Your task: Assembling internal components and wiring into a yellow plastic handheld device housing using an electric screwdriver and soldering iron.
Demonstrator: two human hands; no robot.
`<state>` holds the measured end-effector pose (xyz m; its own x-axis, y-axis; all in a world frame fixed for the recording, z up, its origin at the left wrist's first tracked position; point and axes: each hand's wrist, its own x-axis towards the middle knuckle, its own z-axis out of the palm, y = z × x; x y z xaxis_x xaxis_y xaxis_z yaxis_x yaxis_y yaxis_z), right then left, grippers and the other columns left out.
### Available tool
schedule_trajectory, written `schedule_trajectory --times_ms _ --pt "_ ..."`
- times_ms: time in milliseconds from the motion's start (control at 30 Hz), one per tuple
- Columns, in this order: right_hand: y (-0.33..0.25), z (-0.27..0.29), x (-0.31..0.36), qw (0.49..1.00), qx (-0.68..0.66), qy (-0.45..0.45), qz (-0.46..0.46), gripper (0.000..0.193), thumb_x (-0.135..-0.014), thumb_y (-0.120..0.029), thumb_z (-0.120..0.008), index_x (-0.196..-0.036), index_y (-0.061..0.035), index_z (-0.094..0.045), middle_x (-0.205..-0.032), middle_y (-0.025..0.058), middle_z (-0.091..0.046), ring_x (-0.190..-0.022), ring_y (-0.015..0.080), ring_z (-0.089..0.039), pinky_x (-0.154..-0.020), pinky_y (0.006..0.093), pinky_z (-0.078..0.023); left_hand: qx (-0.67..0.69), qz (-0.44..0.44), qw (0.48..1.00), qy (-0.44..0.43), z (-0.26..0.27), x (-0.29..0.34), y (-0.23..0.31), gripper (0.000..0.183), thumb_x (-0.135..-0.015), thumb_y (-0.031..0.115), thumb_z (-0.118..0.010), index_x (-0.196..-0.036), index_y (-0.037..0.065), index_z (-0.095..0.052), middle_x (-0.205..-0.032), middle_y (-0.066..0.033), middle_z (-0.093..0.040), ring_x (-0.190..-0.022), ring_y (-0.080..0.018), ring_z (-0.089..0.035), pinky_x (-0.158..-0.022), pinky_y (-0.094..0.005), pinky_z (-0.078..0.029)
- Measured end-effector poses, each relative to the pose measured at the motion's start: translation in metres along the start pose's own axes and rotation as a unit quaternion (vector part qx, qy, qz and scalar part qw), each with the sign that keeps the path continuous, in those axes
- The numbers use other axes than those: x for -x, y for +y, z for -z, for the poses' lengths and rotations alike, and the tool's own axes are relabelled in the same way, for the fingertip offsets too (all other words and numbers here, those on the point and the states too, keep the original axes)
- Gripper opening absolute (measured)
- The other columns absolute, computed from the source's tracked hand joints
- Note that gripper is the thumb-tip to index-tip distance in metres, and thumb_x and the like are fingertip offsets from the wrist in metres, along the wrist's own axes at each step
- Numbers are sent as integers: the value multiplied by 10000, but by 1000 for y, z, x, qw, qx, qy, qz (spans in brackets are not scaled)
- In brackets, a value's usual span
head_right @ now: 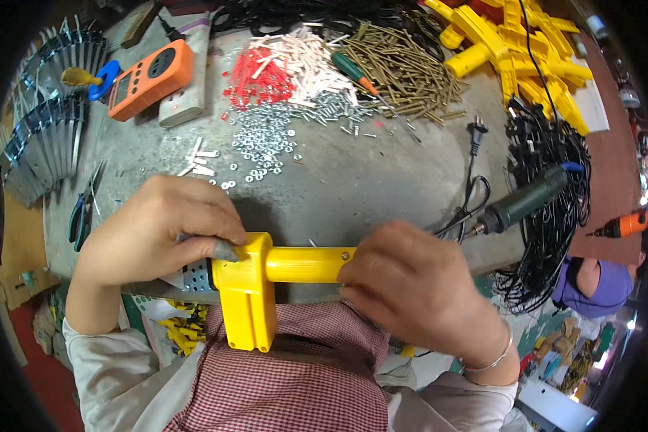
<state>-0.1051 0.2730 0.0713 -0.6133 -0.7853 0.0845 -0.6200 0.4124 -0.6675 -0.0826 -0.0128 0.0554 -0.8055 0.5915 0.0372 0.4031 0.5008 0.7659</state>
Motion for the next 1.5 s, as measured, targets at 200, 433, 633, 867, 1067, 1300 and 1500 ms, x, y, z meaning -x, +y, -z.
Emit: schedule_trajectory --times_ms 200,433,633,867,1067,1300,1500 --pt "12 -26 23 958 229 86 152 270 -613 -79 -735 -876 -98 -676 -855 22 -594 -689 170 -606 -542 269 -522 -59 36 998 10 -5 5 12 294 -627 -40 -685 -918 1 -688 -887 -127 -677 -785 -304 -658 -704 -375 -529" --pt "34 -21 36 952 202 155 167 278 -680 -66 -719 -954 -105 -708 -865 22 -606 -706 182 -611 -563 278 -517 -52 41 997 32 -8 -2 10 259 -654 -23 -676 -911 14 -687 -842 -124 -679 -778 -307 -656 -702 -369 -525" --pt "74 1 -34 977 132 166 -30 181 -763 -71 -686 -940 -39 -665 -790 113 -590 -705 297 -603 -635 391 -490 -34 -1 999 -35 -20 -53 -18 204 -699 0 -682 -902 0 -666 -808 -134 -664 -787 -307 -649 -701 -367 -507" --pt "103 -4 -63 976 184 104 -48 74 -758 -58 -646 -755 -21 -582 -769 128 -614 -731 357 -614 -648 428 -492 -18 6 984 -179 -36 -82 -12 248 -694 53 -726 -868 24 -552 -719 -141 -625 -704 -348 -632 -630 -413 -484" --pt "87 3 -46 983 63 128 -116 100 -730 -21 -652 -719 -32 -554 -691 77 -595 -634 195 -610 -576 307 -477 -112 -34 975 -191 -44 -78 -1 273 -726 88 -687 -973 24 -589 -868 -150 -636 -795 -357 -643 -669 -427 -513" --pt "41 1 -13 979 -13 165 -117 128 -727 29 -673 -827 -34 -622 -727 34 -590 -583 111 -562 -512 253 -450 -194 -138 949 -206 -47 -87 -8 182 -776 92 -557 -924 1 -607 -860 -135 -622 -798 -348 -640 -687 -417 -525" --pt "-18 -30 21 992 -121 39 0 145 -733 18 -688 -849 -42 -624 -764 71 -588 -661 221 -620 -547 315 -500 -262 -118 957 -45 -33 -64 -5 230 -727 45 -613 -942 18 -536 -858 -156 -605 -795 -359 -619 -688 -423 -503"
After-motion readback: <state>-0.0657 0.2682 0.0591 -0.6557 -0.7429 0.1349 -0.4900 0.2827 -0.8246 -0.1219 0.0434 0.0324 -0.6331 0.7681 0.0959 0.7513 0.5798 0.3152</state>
